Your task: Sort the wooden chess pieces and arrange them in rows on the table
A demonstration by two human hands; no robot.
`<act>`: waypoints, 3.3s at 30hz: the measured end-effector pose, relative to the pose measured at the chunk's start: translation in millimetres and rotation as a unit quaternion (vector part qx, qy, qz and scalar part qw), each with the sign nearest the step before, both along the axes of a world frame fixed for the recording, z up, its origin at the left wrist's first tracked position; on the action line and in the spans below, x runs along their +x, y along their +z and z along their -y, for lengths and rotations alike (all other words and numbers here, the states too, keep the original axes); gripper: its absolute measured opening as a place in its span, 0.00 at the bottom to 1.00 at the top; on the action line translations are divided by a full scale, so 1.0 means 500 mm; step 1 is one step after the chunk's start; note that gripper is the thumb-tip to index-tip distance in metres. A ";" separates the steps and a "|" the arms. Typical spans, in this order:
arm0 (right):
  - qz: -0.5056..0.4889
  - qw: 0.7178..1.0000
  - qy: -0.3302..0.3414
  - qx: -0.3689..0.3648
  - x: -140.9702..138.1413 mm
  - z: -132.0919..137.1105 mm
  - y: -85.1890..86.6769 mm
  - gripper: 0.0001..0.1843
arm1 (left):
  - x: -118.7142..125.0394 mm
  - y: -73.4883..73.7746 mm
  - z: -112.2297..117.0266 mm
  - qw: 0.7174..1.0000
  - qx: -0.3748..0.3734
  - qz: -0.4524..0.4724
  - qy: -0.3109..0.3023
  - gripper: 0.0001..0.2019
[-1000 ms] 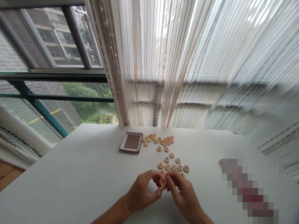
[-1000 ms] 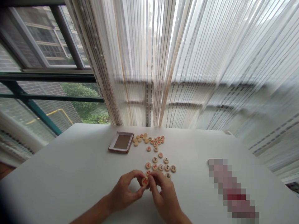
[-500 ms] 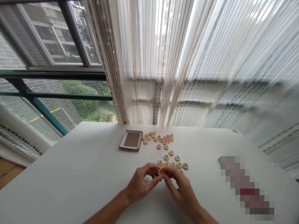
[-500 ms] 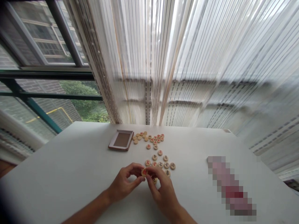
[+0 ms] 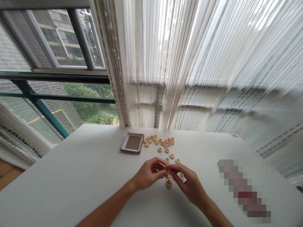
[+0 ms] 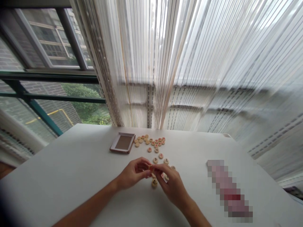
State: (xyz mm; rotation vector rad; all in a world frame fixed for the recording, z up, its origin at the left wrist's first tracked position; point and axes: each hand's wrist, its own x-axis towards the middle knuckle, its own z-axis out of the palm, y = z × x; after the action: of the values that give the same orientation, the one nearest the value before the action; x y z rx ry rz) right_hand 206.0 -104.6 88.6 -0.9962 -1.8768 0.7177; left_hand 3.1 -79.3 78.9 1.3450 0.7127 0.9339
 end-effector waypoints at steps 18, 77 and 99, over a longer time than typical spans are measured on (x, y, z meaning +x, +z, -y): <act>-0.027 0.995 -0.090 0.038 0.035 -0.035 -0.015 0.10 | 0.083 0.062 -0.086 0.987 0.079 -0.141 -0.012 0.20; -0.234 0.955 -0.021 -0.180 0.030 -0.039 -0.010 0.12 | 0.033 0.084 -0.100 0.958 0.180 -0.188 -0.120 0.14; -0.145 0.985 -0.009 -0.089 0.026 -0.028 -0.008 0.10 | 0.035 0.059 -0.115 0.982 0.009 -0.065 -0.177 0.21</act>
State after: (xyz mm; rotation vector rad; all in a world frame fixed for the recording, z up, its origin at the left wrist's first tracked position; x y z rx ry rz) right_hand 219.0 -90.7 84.5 -0.9607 -1.5688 0.9788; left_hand 20.8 -21.6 108.4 1.4993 0.5391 0.5749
